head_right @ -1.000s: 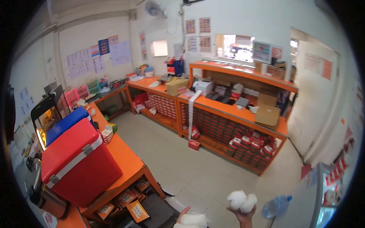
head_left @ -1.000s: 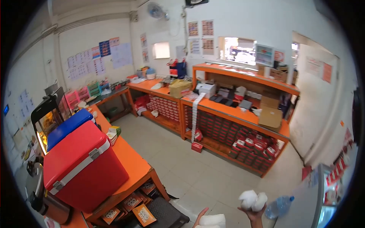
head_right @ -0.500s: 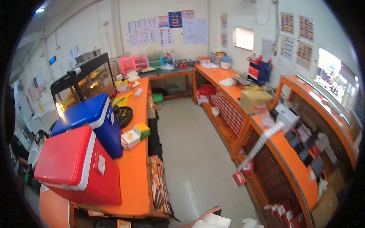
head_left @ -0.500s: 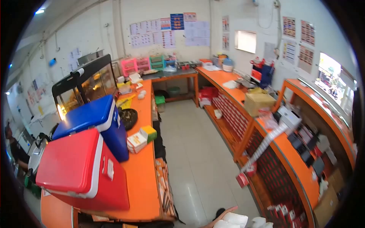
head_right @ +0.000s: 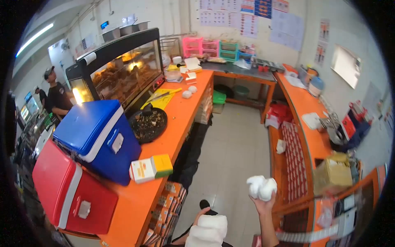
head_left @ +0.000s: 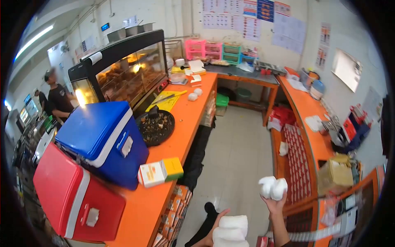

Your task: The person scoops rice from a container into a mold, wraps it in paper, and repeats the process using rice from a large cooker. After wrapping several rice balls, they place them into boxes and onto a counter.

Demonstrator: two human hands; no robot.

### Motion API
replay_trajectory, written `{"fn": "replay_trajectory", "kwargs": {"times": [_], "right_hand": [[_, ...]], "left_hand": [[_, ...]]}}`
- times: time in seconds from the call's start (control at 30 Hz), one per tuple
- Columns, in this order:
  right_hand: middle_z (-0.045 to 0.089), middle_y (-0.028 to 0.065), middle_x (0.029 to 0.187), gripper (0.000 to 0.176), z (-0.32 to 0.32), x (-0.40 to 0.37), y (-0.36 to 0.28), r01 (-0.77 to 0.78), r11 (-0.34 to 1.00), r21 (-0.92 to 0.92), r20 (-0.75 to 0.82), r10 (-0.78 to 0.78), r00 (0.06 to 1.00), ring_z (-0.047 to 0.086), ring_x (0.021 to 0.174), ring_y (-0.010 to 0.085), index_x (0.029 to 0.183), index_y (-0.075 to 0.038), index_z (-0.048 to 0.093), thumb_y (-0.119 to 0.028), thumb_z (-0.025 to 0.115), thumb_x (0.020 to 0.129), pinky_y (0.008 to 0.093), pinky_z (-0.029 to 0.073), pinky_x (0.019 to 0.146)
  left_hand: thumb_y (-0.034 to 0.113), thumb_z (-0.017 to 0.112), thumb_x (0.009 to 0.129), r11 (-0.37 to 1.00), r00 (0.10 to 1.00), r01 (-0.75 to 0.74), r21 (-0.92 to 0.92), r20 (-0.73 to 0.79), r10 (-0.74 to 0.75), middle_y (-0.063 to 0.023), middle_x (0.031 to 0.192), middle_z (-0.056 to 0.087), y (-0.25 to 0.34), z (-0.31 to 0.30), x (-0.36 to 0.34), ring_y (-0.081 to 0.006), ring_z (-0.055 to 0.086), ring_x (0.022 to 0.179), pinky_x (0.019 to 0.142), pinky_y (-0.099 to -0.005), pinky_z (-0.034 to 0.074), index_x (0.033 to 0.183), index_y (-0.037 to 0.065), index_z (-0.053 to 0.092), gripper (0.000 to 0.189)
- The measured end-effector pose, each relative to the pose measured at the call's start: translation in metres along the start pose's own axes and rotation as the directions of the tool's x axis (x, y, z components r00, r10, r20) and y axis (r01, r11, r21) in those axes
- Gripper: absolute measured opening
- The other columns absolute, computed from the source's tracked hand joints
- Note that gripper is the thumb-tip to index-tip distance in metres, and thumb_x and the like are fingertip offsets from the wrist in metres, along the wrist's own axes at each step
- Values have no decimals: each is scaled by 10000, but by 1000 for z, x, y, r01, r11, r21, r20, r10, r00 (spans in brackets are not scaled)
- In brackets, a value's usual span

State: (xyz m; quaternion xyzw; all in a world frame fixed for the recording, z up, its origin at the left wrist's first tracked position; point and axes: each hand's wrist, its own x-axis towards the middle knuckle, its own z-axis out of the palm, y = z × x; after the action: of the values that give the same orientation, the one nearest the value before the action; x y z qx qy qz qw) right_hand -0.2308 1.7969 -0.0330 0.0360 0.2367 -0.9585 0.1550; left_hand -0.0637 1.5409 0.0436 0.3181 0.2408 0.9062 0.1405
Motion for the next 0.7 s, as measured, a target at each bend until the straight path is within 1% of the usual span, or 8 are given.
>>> {"fn": "replay_trajectory", "kwargs": {"times": [0.2, 0.23, 0.37, 0.47, 0.5, 0.6, 0.67, 0.7], "right_hand": [[364, 69, 1305, 652, 71, 242, 83, -326, 923, -207, 164, 361, 918, 354, 1186, 296, 1261, -212, 363, -480, 583, 709, 555, 275, 924], [379, 73, 1295, 645, 86, 268, 103, -391, 888, -240, 132, 429, 893, 358, 1184, 300, 1258, -214, 366, -474, 585, 711, 550, 285, 914], [444, 72, 1241, 590, 148, 379, 182, -651, 690, -317, 63, 700, 712, 402, 1149, 309, 1238, -212, 386, -416, 597, 726, 512, 335, 847], [494, 128, 1181, 528, 189, 478, 256, -668, 658, -348, 155, 743, 651, 494, 1074, 304, 1235, -93, 372, -271, 585, 787, 469, 404, 908], [545, 111, 1105, 507, 209, 504, 276, -714, 593, -372, 156, 798, 582, 547, 997, 255, 1200, -112, 417, -293, 614, 770, 448, 468, 800], [555, 119, 1049, 507, 225, 590, 361, -704, 521, -482, 174, 845, 506, 594, 858, 249, 1185, -54, 421, -179, 644, 747, 372, 514, 698], [560, 119, 1034, 454, 232, 620, 412, -428, 382, -819, 96, 827, 554, 603, 824, 232, 1147, -30, 458, -147, 641, 748, 340, 516, 658], [577, 109, 995, 401, 234, 623, 419, -459, 388, -799, 132, 859, 495, 603, 815, 207, 1091, -11, 505, -159, 642, 745, 310, 506, 666]], "left_hand": [[499, 823, 410, 976, 975, -217, 9, 40, 217, -106, 1302, 299, 70, -142, 114, -209, 304, 1231, 1016, -357, 229, 1368, 83, -21, 1343], [507, 831, 374, 987, 864, 17, 157, -499, 64, -107, 1299, 296, 61, -150, 120, -212, 322, 1218, 1007, -356, 241, 1365, 76, -27, 1380], [479, 847, 345, 968, 815, -3, 249, -561, 147, -105, 1284, 311, 113, -196, 166, -215, 332, 1206, 979, -362, 282, 1363, 81, -30, 1401], [496, 843, 332, 933, 741, -81, 351, -605, 292, -106, 1291, 304, 95, -306, 138, -222, 332, 1207, 979, -370, 282, 1363, 81, -28, 1413], [523, 831, 331, 994, 563, -109, -12, -825, 52, -110, 1289, 314, 92, -335, 127, -238, 351, 1196, 982, -382, 280, 1363, 77, -21, 1411], [492, 807, 410, 927, 357, -374, -12, -925, 132, -115, 1250, 346, 111, -371, 139, -245, 396, 1144, 942, -390, 332, 1325, 82, 49, 1257], [490, 764, 457, 864, 191, -501, 49, -967, 166, -112, 1187, 381, 127, -387, 164, -248, 421, 1087, 901, -386, 351, 1257, 85, 116, 1106], [489, 742, 481, 842, 141, -535, 69, -975, 169, -111, 1155, 398, 141, -391, 172, -249, 434, 1058, 880, -384, 360, 1223, 86, 150, 1031]]}}
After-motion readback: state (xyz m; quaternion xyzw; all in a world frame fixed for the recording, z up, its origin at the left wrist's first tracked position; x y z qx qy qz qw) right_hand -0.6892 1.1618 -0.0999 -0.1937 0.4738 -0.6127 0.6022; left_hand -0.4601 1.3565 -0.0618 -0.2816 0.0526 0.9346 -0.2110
